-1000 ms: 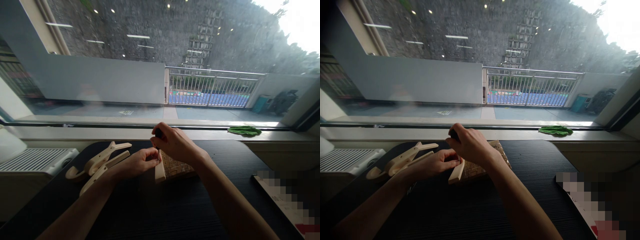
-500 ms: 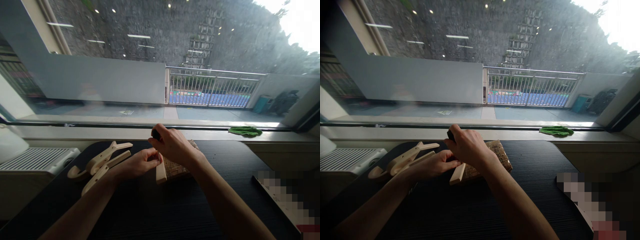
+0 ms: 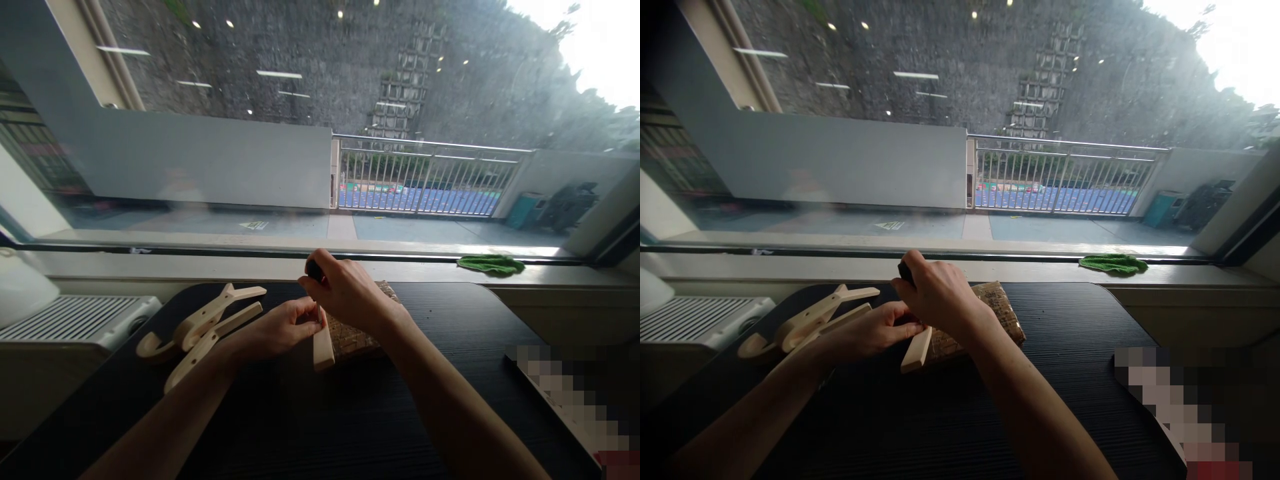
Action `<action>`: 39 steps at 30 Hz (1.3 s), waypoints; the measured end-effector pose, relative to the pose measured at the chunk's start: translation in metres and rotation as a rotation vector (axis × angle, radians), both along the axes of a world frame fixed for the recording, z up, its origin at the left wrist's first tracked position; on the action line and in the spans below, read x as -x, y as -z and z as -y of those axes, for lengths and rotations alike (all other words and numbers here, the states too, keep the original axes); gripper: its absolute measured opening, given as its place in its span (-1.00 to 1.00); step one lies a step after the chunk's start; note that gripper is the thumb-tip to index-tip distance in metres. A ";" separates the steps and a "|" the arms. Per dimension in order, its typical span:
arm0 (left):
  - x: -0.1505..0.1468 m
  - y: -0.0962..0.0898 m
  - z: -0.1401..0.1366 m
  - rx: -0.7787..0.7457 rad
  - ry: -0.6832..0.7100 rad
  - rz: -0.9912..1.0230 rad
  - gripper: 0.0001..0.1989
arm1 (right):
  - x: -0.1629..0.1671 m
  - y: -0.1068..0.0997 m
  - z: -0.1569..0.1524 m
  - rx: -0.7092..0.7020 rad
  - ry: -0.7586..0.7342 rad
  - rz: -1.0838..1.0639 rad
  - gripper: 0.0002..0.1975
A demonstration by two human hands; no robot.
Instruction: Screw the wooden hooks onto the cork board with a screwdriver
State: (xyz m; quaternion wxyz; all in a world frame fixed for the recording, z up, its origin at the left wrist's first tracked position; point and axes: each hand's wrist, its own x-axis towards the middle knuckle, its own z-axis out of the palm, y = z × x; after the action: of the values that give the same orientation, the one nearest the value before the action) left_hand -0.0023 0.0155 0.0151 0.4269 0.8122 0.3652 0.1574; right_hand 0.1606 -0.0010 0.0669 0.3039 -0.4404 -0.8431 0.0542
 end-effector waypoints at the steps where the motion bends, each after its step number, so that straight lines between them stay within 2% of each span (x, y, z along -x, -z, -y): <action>1: 0.000 0.000 0.000 0.000 0.003 0.003 -0.76 | 0.000 0.000 0.000 0.000 0.002 0.001 -0.77; 19: -0.001 0.002 0.000 -0.081 -0.035 -0.011 -0.78 | 0.000 0.001 0.000 0.055 -0.003 -0.057 -0.80; 23: -0.001 0.000 0.001 -0.045 -0.030 0.002 -0.80 | -0.005 -0.002 0.001 0.055 -0.005 -0.034 -0.78; 27: -0.001 -0.005 0.002 -0.012 -0.023 0.013 -0.81 | -0.015 -0.018 -0.001 0.005 0.013 0.095 -0.80; 29: -0.002 -0.005 0.001 -0.005 -0.011 0.022 -0.81 | -0.020 -0.031 -0.003 0.031 -0.032 0.218 -0.78; 34: -0.001 0.002 -0.004 -0.023 -0.026 0.018 -0.81 | -0.018 -0.067 -0.008 0.185 -0.235 0.510 -0.80; 37: 0.001 0.006 -0.005 -0.042 -0.027 0.033 -0.81 | -0.007 -0.081 -0.006 0.306 -0.226 0.694 -0.77; 39: 0.002 0.007 -0.006 -0.041 -0.006 0.061 -0.82 | 0.002 -0.086 -0.004 0.336 -0.196 0.789 -0.73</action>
State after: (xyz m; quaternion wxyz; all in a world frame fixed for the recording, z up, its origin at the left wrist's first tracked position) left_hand -0.0043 0.0213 0.0079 0.4206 0.8144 0.3514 0.1907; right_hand 0.1581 0.0029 0.1529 -0.1236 -0.3886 -0.9119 0.0470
